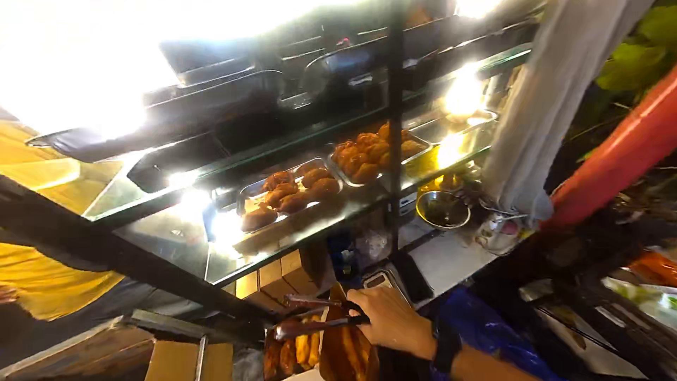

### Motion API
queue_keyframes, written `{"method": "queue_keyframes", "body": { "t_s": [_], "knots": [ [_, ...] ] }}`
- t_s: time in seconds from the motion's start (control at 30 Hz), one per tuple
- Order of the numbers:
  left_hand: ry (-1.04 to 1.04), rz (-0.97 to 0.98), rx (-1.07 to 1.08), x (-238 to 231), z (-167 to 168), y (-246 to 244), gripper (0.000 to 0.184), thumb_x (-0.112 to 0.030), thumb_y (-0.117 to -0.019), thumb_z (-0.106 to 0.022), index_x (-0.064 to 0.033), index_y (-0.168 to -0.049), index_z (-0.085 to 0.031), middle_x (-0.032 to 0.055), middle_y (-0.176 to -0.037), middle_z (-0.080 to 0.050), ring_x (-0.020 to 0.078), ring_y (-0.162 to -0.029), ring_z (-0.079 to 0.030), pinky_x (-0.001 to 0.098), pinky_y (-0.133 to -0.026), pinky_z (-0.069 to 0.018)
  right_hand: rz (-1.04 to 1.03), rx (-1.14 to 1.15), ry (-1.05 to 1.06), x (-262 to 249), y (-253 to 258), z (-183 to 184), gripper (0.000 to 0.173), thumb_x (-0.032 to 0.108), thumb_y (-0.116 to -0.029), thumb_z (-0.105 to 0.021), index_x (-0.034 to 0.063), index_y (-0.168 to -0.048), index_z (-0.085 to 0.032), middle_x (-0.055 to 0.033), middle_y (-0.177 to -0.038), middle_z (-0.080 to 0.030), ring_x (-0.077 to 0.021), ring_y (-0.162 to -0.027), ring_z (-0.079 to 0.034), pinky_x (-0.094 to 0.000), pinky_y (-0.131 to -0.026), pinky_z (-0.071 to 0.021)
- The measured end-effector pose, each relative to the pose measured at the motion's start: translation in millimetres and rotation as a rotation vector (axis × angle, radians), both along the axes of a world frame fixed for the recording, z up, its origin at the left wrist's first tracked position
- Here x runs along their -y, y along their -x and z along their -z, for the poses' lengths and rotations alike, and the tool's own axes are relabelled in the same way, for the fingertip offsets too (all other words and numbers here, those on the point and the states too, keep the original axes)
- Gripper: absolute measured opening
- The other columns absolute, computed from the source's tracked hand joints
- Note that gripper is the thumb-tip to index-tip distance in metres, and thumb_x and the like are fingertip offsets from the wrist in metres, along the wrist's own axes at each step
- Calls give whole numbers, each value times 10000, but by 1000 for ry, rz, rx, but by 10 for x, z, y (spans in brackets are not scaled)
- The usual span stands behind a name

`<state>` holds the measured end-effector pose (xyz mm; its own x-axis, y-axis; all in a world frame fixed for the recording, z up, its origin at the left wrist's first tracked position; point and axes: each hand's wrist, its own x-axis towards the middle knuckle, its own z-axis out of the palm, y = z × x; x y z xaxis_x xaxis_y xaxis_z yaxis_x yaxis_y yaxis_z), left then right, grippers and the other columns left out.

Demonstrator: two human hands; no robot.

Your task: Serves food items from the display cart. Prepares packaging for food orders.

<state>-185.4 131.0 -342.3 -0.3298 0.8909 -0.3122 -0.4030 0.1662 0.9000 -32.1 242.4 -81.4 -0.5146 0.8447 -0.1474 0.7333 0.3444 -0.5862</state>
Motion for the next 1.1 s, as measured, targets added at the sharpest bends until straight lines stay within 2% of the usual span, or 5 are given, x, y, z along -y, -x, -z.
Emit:
{"method": "queue_keyframes", "body": {
  "t_s": [0.07, 0.27, 0.63, 0.9, 1.1],
  "knots": [
    [-75, -100, 166, -398, -102, -66, 832, -702, -1027, -165, -95, -1588, -264, 154, -1536, -460, 235, -1377, -494, 466, -1104, -458, -139, 93, -34, -463, 48, 58, 283, 192, -978, -625, 58, -1227, -616, -194, -1095, -688, -405, -1011, -677, -622, -789, -525],
    [189, -214, 438, -946, -425, -487, 979, -912, -861, -150, -215, -1515, -362, 151, -1305, -608, 292, -1079, -639, 524, -781, -565, -337, 274, -91, -1214, -109, 213, 350, 82, -956, -654, 53, -1303, -611, -194, -1173, -678, -413, -1038, -672, -623, -823, -527],
    [525, -247, 648, -1536, -642, -1509, 770, -736, -999, -241, -224, -1572, -302, 224, -1535, -401, 443, -1283, -485, 683, -897, -460, -447, 416, -72, -1740, -859, 225, 391, 24, -960, -627, 43, -1349, -586, -215, -1276, -648, -445, -1052, -664, -635, -818, -526],
    [524, -65, 845, -1680, -687, -2443, 780, -753, -982, -138, -152, -1353, -469, 206, -1159, -637, 381, -981, -649, 603, -689, -546, -493, 321, -451, -1730, -1888, 315, 332, -65, -833, -713, 44, -1143, -668, -157, -1045, -685, -357, -847, -702, -519, -640, -577],
    [595, -101, 874, -1917, -582, -3202, 749, -667, -1036, -171, -145, -1564, -276, 253, -1508, -400, 415, -1232, -509, 616, -882, -487, -521, 353, -489, -1986, -2537, 579, 331, -63, -816, -733, 48, -1125, -692, -148, -1093, -712, -355, -896, -722, -524, -648, -588]
  ]
}}
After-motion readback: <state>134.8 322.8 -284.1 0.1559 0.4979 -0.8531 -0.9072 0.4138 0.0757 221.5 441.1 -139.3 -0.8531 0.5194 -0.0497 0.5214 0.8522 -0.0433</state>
